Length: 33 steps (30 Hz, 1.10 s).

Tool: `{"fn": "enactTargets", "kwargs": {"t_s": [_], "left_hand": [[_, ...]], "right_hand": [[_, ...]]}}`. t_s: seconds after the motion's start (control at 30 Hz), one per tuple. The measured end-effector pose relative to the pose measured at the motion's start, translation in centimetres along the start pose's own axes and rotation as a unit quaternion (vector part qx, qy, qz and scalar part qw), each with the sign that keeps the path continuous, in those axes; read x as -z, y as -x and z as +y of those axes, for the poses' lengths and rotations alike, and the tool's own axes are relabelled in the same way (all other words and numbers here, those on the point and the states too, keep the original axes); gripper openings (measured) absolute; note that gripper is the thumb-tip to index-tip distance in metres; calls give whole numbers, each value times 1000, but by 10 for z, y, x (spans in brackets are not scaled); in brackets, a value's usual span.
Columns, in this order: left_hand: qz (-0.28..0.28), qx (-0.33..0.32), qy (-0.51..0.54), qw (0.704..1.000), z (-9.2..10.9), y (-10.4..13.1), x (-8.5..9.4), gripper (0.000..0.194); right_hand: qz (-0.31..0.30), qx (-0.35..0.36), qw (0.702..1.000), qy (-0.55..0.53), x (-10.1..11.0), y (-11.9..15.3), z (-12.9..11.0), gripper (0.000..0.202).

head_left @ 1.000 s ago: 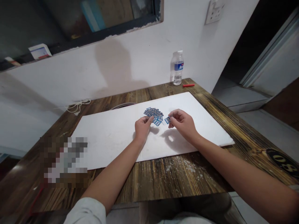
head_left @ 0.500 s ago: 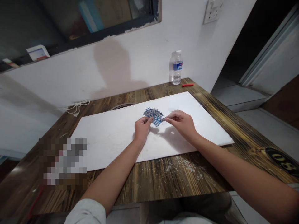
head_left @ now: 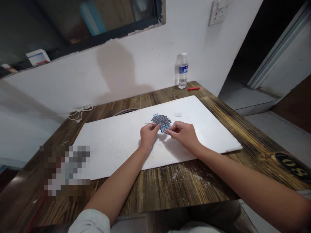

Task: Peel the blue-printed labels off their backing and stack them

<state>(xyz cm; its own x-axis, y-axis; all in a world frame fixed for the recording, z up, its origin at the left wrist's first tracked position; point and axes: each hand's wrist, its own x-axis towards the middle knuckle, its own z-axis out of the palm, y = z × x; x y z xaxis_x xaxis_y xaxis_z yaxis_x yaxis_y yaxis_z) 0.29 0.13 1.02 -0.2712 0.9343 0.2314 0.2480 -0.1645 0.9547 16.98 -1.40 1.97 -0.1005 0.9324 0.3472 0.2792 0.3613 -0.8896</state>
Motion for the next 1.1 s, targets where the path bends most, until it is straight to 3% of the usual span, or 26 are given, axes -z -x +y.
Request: {"fn": "enactTargets", "kwargs": {"t_s": [0.2, 0.4, 0.63, 1.1], "left_hand": [[-27, -21, -11, 999, 3, 1, 0, 23], [-38, -23, -17, 999, 3, 1, 1, 24], [-42, -36, -22, 998, 2, 1, 2, 27], [-51, -41, -13, 998, 3, 2, 2, 25]], "right_hand": [[1, -33, 999, 12, -4, 1, -3, 28], [-13, -32, 998, 54, -5, 3, -8, 26], [27, -27, 998, 48, -8, 3, -7, 29], [49, -29, 995, 77, -12, 3, -6, 23]]}}
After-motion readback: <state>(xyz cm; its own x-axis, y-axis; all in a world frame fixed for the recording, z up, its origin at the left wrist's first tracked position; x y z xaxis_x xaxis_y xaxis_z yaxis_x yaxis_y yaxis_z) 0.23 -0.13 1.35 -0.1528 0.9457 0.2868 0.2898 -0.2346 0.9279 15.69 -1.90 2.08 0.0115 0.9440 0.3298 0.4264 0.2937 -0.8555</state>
